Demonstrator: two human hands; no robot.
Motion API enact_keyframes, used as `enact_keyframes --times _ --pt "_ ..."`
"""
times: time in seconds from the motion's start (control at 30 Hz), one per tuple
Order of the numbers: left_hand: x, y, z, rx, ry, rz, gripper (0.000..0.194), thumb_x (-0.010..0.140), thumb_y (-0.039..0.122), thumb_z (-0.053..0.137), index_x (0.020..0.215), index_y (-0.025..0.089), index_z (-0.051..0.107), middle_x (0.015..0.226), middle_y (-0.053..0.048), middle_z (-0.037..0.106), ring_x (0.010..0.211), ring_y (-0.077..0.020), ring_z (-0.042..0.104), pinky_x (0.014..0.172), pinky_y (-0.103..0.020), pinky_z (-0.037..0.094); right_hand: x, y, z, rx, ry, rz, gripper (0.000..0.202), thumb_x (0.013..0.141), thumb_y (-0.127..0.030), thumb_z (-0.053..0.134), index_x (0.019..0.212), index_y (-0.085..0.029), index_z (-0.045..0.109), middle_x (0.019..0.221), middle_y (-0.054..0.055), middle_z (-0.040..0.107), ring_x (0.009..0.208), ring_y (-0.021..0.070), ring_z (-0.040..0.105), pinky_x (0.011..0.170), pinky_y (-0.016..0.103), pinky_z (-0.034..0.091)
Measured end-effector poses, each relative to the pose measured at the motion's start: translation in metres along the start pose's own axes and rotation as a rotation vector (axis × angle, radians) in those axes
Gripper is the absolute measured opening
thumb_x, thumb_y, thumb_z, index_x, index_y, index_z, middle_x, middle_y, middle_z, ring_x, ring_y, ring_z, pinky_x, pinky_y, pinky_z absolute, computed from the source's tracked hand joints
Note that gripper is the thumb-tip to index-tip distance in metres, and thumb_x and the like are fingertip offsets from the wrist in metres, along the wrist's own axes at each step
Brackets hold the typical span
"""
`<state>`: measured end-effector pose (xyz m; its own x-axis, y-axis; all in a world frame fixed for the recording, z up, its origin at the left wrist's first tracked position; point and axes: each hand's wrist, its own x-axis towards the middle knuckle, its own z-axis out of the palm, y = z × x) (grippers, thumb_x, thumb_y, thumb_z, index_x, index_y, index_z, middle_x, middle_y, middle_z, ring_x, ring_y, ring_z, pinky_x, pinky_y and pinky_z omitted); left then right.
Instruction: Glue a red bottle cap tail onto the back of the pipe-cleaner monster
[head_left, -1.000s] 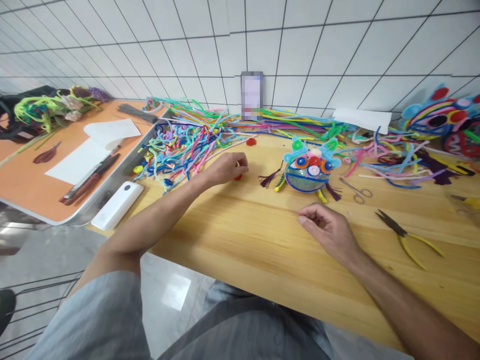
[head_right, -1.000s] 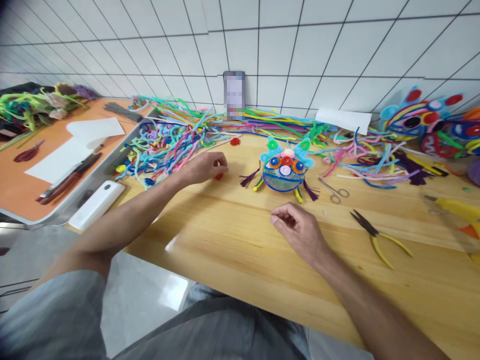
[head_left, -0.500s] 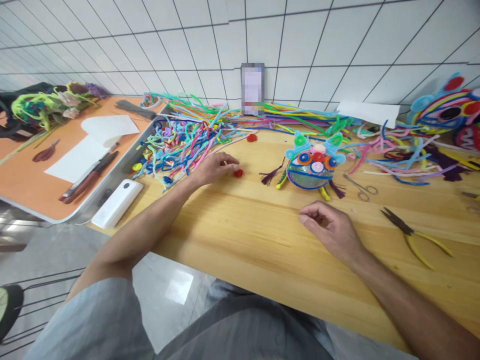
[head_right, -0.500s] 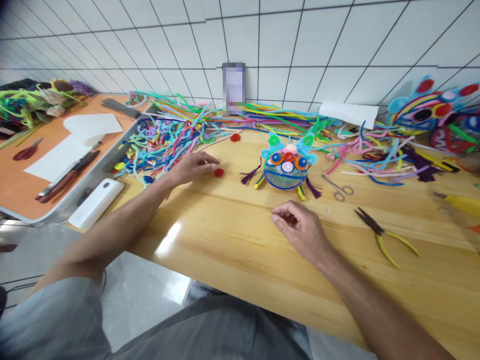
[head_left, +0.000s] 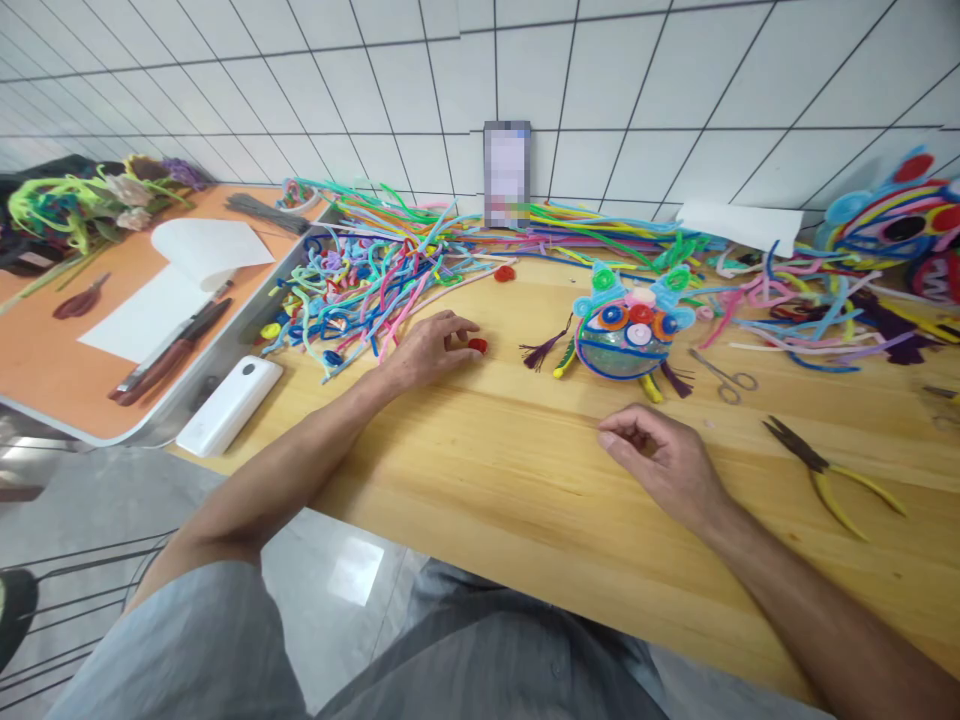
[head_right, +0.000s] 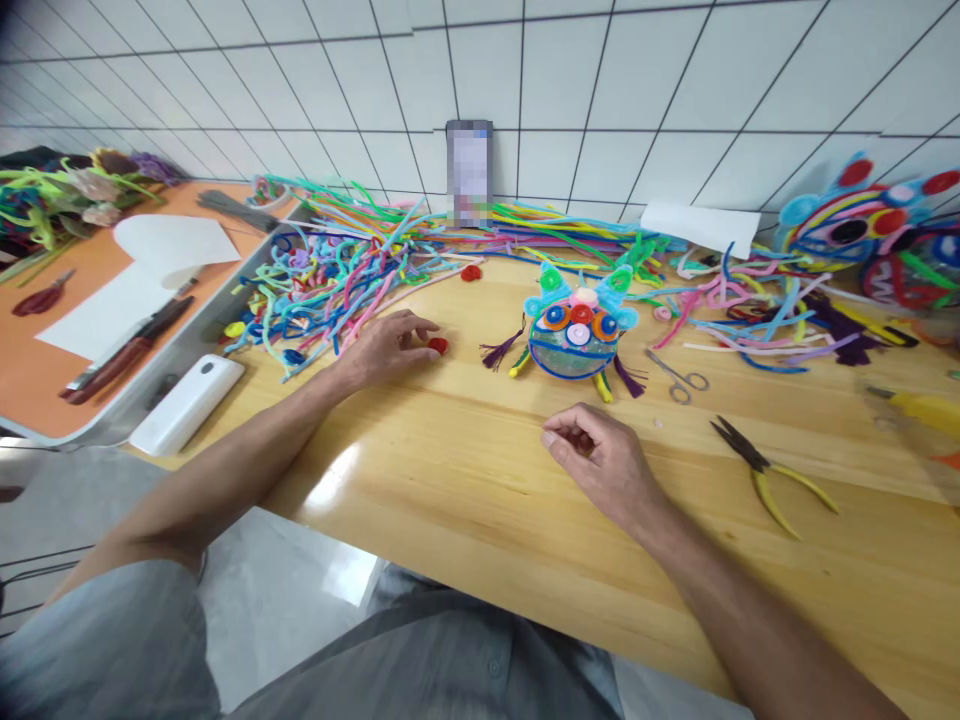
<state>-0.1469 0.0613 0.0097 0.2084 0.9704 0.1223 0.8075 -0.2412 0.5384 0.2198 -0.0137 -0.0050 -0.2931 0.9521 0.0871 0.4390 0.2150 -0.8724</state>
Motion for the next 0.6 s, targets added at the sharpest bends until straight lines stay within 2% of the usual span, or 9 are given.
enact_keyframes --times 0.2,0.4,0.5,0.6 --pt "-0.001 -0.002 0.005 0.024 -0.019 0.019 0.026 0.09 0.036 0.076 0.113 0.023 0.082 0.1 -0.005 0.073 0.077 -0.0163 0.064 0.082 -0.031 0.055 0.0 -0.002 0.001 0.005 -0.01 -0.007 0.02 0.091 -0.044 0.073 0.086 -0.025 0.074 0.075 0.003 0.072 0.066 0.0179 0.064 0.062 0.031 0.052" --pt "-0.003 0.003 0.004 0.014 -0.03 0.056 0.023 0.091 0.038 0.073 0.102 0.021 0.083 0.088 -0.004 0.072 0.07 -0.0149 0.06 0.074 -0.029 0.051 0.002 -0.005 0.003 0.01 -0.022 -0.028 0.014 0.089 -0.036 0.069 0.083 -0.024 0.074 0.073 0.002 0.071 0.064 0.0158 0.061 0.062 0.03 0.05" --pt "-0.011 0.02 0.002 -0.014 -0.032 0.132 0.023 0.093 0.037 0.072 0.102 0.02 0.083 0.089 -0.004 0.073 0.067 -0.0135 0.058 0.069 -0.028 0.049 0.001 -0.005 0.003 0.026 -0.005 -0.024 0.014 0.09 -0.035 0.069 0.083 -0.024 0.073 0.074 0.002 0.071 0.065 0.0159 0.061 0.061 0.03 0.049" --pt "-0.023 0.052 0.006 -0.075 -0.049 0.23 0.021 0.096 0.036 0.071 0.107 0.022 0.083 0.094 -0.005 0.076 0.065 -0.0126 0.058 0.065 -0.027 0.048 -0.001 -0.004 0.005 0.074 0.03 0.018 0.017 0.09 -0.04 0.072 0.09 -0.023 0.073 0.079 0.003 0.074 0.07 0.0175 0.065 0.065 0.031 0.052"
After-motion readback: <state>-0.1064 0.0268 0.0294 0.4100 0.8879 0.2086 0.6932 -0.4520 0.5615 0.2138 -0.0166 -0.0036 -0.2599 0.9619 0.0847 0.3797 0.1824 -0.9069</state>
